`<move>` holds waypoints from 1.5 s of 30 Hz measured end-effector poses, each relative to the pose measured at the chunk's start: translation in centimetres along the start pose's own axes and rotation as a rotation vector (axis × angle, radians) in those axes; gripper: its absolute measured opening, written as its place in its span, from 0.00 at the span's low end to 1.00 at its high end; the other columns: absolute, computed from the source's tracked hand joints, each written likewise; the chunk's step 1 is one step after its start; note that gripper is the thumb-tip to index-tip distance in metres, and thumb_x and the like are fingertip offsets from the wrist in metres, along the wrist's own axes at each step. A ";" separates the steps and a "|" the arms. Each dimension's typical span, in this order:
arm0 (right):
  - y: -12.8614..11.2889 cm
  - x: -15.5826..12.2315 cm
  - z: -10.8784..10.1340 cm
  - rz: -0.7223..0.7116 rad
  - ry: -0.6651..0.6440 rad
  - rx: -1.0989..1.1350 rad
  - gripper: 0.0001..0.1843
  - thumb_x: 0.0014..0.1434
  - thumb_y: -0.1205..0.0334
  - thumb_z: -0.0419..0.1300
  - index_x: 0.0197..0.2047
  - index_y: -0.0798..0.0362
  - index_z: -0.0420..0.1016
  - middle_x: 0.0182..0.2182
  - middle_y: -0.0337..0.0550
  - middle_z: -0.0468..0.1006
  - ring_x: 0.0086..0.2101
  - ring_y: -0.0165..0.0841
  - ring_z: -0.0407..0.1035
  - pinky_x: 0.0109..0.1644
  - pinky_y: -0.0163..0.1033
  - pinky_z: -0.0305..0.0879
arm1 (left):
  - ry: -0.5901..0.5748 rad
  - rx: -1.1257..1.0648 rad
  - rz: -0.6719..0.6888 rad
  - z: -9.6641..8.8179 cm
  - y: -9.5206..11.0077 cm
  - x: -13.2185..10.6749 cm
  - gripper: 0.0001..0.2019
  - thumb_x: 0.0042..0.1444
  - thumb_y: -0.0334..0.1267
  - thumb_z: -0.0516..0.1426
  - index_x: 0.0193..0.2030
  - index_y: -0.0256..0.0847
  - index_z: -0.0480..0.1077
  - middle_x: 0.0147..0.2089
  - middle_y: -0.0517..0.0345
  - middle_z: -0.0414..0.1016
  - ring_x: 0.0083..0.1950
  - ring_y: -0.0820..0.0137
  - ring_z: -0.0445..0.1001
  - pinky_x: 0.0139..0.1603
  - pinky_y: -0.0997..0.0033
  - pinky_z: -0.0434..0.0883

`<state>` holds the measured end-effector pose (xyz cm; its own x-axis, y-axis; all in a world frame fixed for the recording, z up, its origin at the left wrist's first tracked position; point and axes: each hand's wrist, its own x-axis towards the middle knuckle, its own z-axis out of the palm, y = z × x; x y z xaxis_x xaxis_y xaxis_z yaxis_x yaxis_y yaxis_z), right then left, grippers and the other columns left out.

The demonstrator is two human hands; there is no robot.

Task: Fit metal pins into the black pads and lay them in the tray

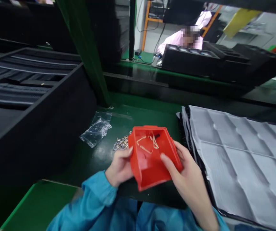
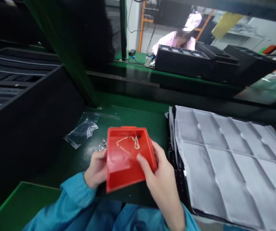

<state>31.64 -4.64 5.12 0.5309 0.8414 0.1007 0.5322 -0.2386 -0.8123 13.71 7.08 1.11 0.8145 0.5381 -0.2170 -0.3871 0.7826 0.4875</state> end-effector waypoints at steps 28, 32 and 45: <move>5.9 -6.9 2.6 0.049 -0.240 0.338 0.13 0.70 0.53 0.58 0.45 0.50 0.81 0.31 0.39 0.82 0.30 0.30 0.78 0.34 0.29 0.73 | -0.182 2.120 0.401 2.0 -3.2 -1.3 0.11 0.64 0.19 0.50 0.39 0.41 0.64 0.45 0.54 0.71 0.47 0.62 0.66 0.48 0.59 0.61; 5.2 -6.2 3.0 0.060 -0.331 0.413 0.14 0.71 0.55 0.56 0.40 0.51 0.80 0.30 0.39 0.82 0.27 0.28 0.75 0.32 0.29 0.70 | -0.240 2.108 0.412 2.4 -2.2 -1.2 0.12 0.63 0.19 0.50 0.38 0.41 0.63 0.43 0.55 0.70 0.45 0.64 0.66 0.46 0.60 0.60; 1.9 -5.8 3.6 -0.072 -0.226 0.413 0.11 0.67 0.63 0.57 0.34 0.52 0.77 0.28 0.39 0.77 0.28 0.29 0.71 0.33 0.32 0.68 | 0.124 1.466 0.531 2.4 -3.4 -3.3 0.08 0.69 0.31 0.57 0.38 0.43 0.75 0.42 0.56 0.78 0.46 0.66 0.77 0.47 0.68 0.74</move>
<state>27.17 -8.25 0.86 0.3209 0.9442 0.0748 0.2319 -0.0018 -0.9727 13.44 1.86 2.21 0.6583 0.7227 0.2107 0.1955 -0.4344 0.8793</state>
